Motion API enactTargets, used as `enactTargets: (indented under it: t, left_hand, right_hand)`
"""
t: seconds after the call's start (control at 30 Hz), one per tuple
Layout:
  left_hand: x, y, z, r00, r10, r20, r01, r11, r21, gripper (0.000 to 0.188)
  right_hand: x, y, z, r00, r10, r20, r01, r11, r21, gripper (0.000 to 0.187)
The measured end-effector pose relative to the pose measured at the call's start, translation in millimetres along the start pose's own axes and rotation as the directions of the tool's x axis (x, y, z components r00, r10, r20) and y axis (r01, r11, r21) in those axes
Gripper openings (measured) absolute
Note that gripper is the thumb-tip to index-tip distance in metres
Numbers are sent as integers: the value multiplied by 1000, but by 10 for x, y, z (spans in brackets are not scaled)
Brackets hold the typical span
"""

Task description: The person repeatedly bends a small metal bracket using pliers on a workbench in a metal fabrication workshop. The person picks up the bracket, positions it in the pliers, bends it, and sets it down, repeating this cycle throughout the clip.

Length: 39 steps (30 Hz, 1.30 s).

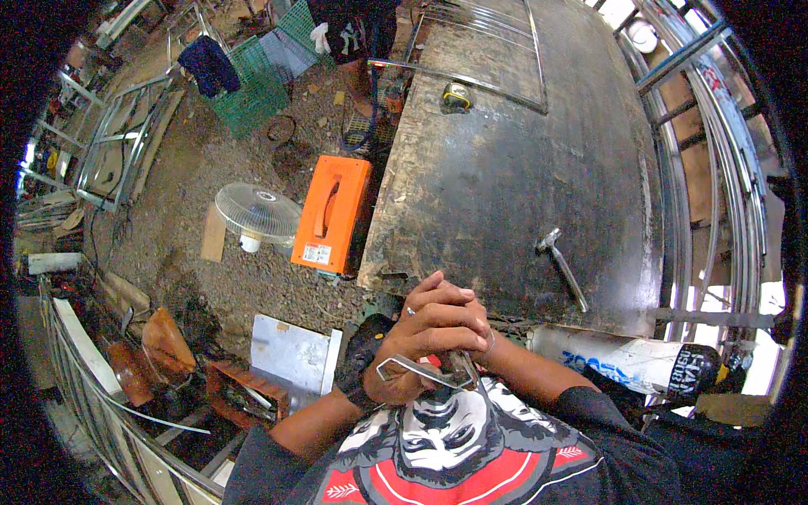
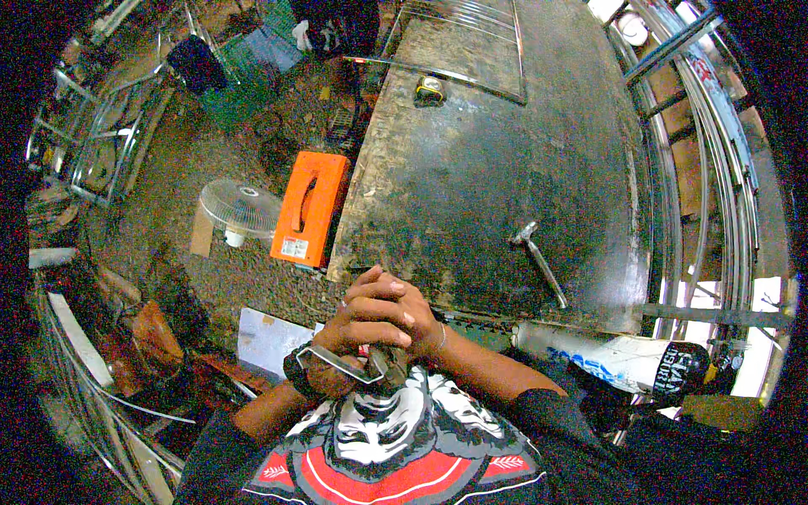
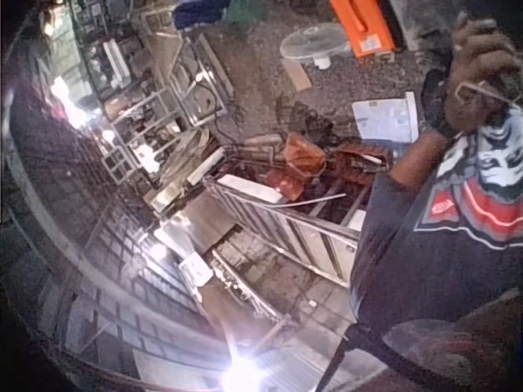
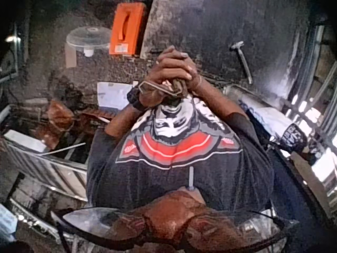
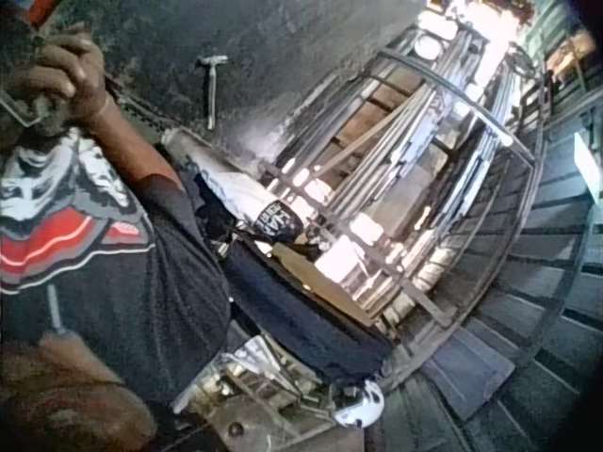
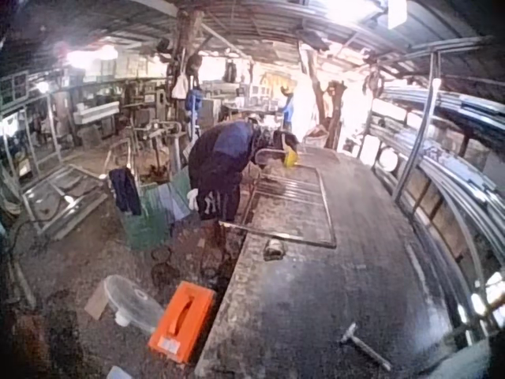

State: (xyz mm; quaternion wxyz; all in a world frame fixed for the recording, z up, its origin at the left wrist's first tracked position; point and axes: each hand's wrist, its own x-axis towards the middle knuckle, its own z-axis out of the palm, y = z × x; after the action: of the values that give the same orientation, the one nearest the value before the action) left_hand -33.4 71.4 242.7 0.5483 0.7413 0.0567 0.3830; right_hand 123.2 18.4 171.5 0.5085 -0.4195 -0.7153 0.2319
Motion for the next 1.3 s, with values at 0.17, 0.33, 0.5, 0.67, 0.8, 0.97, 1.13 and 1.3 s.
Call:
enactTargets:
  t: [0.17, 0.33, 0.5, 0.67, 0.8, 0.97, 1.13, 1.3]
  left_hand:
    - [61, 31, 8, 999, 49, 8, -49, 999, -9, 51]
    - [85, 54, 25, 999, 33, -19, -34, 998, -50, 49]
    - [136, 119, 24, 1000, -2, -23, 1, 1000, -29, 47]
    - [118, 126, 36, 999, -20, -26, 19, 998, -63, 48]
    - [117, 180, 16, 998, -41, -47, 37, 996, -84, 51]
    - [104, 195, -30, 999, -35, -14, 32, 989, -146, 56]
    - [105, 244, -86, 999, -50, 15, 52, 982, -179, 61]
    - [73, 289, -100, 996, -90, 22, 93, 967, -239, 62]
  right_hand:
    - [53, -70, -94, 997, 34, 76, -39, 997, 60, 26]
    - [186, -108, -142, 998, -5, 67, -1, 996, 92, 25]
    - [213, -109, -131, 996, 49, 68, -56, 992, 110, 20]
    - [9, -79, -25, 954, 299, 35, -296, 909, 294, 15]
    - [13, -100, 35, 962, 267, -47, -244, 928, 283, 14]
    - [-24, -46, 62, 953, 129, 273, -46, 956, -291, 14]
    - [-105, -54, 128, 968, 93, 234, -26, 960, -277, 15]
    - [-187, -61, 172, 966, 92, 240, -8, 943, -332, 18]
